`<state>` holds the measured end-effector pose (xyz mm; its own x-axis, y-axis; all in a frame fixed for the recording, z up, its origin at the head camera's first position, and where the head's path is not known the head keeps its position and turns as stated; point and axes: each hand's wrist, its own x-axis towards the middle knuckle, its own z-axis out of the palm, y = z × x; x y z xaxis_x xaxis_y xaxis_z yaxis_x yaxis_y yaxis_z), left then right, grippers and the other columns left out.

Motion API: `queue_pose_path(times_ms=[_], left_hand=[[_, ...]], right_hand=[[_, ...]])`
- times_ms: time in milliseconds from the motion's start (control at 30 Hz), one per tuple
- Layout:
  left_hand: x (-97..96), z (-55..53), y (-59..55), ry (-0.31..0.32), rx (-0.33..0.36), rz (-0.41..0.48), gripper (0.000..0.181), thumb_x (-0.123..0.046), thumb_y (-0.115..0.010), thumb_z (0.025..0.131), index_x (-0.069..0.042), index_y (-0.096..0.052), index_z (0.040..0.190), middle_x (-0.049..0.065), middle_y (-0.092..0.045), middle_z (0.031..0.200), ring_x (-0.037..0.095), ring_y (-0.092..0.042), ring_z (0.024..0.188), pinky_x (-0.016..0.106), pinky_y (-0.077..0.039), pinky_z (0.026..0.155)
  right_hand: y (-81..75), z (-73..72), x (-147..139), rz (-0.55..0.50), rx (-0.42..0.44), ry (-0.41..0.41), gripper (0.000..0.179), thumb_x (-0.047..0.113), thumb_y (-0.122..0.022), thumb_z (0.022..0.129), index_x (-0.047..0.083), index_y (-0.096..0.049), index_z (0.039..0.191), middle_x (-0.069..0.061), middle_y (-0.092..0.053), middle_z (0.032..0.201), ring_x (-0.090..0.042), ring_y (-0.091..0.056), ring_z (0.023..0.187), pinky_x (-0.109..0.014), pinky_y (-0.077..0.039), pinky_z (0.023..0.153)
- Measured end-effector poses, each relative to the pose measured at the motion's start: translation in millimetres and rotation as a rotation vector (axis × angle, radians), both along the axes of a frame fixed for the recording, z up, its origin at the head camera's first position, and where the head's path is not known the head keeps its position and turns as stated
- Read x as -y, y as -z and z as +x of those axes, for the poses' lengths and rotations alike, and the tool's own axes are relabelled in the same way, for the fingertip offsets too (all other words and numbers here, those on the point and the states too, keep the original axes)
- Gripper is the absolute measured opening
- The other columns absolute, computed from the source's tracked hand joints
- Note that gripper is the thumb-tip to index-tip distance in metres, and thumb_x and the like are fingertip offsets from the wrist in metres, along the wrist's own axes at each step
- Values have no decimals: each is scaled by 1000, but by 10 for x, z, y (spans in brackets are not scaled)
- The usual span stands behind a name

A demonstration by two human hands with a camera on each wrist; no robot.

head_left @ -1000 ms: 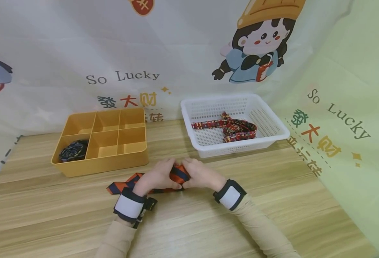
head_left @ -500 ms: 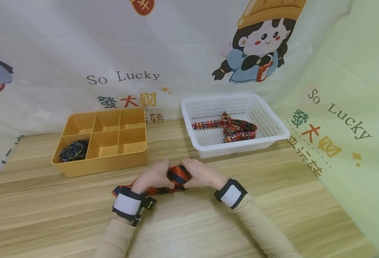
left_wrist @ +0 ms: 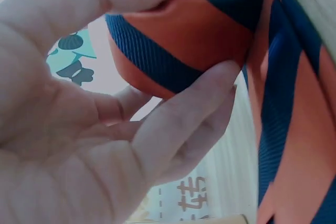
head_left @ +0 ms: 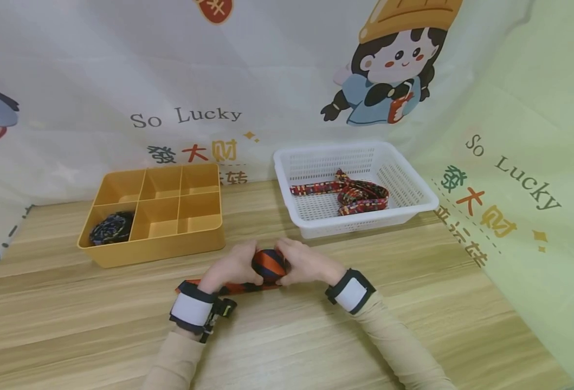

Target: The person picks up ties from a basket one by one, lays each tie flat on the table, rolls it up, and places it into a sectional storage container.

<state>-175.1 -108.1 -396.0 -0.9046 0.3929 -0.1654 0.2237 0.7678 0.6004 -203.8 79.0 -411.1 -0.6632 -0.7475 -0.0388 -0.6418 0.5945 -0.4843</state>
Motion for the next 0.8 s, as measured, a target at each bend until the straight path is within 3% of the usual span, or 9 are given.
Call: queue_pose_path(times_ms=[167, 267, 467, 600, 700, 800], left_hand=[[-26, 16, -35, 44, -16, -46, 59, -11, -83, 65, 2, -51, 113, 14, -61, 105, 25, -57, 95, 37, -48, 85], [-41, 20, -43, 37, -31, -66, 57, -11, -82, 65, 1, -53, 112, 13, -61, 105, 26, -56, 95, 38, -48, 85], [17, -2, 36, 10, -14, 12, 50, 1, -78, 60, 2, -52, 103, 12, -63, 96, 22, -56, 85, 33, -48, 78], [8, 13, 27, 16, 16, 2, 57, -5, -82, 63, 1, -50, 111, 14, -62, 107, 25, -56, 95, 37, -47, 86], [-27, 32, -17, 32, -7, -29, 63, -14, -82, 68, -1, -50, 120, 15, -59, 118, 30, -50, 108, 44, -41, 95], [-45, 34, -50, 39, -49, -25, 60, -14, -80, 68, 0, -52, 119, 16, -60, 117, 32, -50, 107, 43, -41, 93]], right_hand=[[-17, 17, 19, 38, -64, -10, 42, 12, -80, 68, 4, -53, 99, -6, -59, 99, -16, -57, 88, -25, -49, 75], [-14, 23, 26, 50, -81, -4, 44, 13, -81, 68, 4, -54, 100, -7, -59, 101, -17, -58, 89, -25, -50, 76], [-5, 12, 10, -7, -46, -10, 49, 18, -83, 69, 5, -54, 106, -6, -60, 100, -15, -58, 90, -23, -50, 77], [-38, 33, 23, 13, -70, -1, 42, 14, -78, 72, 4, -55, 105, -8, -62, 97, -16, -60, 86, -23, -50, 72], [-73, 57, 36, 50, -84, 14, 45, 14, -78, 73, 3, -56, 110, -8, -63, 101, -17, -61, 88, -25, -51, 73], [-91, 69, 34, 67, -74, 34, 51, 15, -78, 73, 2, -55, 116, -9, -63, 105, -17, -61, 91, -26, -52, 75]])
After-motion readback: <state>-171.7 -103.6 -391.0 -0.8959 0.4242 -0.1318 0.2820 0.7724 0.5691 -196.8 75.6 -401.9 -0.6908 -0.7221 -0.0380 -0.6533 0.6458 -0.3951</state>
